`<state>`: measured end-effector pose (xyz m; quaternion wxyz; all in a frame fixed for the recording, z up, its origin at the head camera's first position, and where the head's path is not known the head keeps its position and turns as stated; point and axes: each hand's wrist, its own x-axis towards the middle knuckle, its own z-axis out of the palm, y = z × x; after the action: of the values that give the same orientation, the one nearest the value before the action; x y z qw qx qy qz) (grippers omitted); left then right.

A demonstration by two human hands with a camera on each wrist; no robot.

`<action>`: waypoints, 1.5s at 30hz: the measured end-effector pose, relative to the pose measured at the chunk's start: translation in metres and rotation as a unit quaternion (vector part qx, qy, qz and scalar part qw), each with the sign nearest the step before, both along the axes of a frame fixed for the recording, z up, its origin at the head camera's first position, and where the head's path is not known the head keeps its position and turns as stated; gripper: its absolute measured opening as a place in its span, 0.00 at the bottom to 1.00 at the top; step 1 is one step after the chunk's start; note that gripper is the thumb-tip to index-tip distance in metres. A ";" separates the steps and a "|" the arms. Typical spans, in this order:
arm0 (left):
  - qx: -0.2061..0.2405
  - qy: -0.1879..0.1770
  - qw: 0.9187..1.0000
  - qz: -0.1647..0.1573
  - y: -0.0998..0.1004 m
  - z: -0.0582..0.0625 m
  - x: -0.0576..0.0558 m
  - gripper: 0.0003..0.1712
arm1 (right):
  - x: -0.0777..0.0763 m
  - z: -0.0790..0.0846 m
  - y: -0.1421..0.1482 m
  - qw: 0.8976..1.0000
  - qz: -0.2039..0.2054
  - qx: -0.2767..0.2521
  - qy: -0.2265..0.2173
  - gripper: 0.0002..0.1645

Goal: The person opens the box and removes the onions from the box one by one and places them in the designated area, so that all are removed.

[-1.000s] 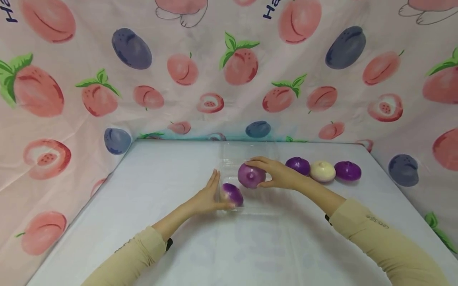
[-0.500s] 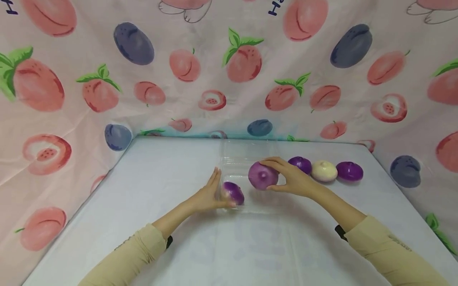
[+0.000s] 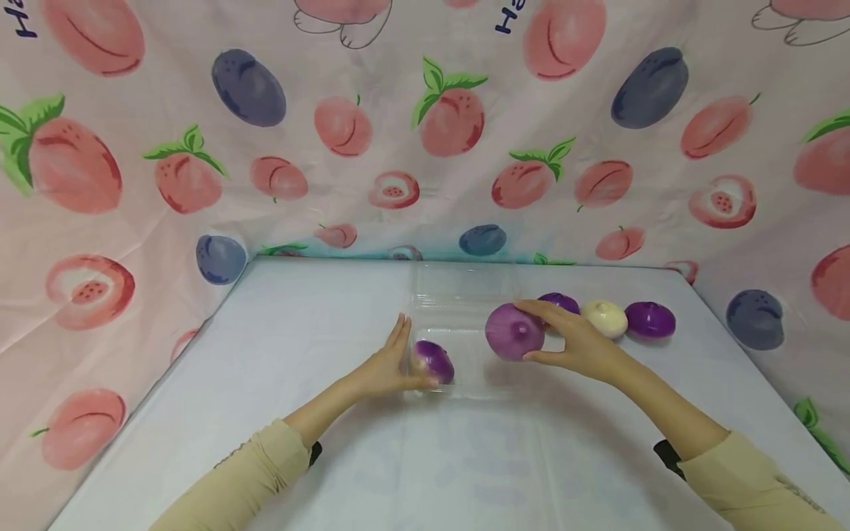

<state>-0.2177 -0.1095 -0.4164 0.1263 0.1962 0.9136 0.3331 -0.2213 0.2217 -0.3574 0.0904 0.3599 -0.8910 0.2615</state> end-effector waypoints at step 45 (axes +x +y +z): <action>0.002 -0.005 1.000 -0.007 -0.001 0.000 0.002 0.73 | -0.001 -0.041 0.085 0.992 -0.094 -0.041 -0.072 0.38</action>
<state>-0.2156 -0.1101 -0.4167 0.1330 0.2010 0.9109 0.3349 -0.2225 0.3067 -0.3981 0.0648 0.2509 -0.9137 0.3130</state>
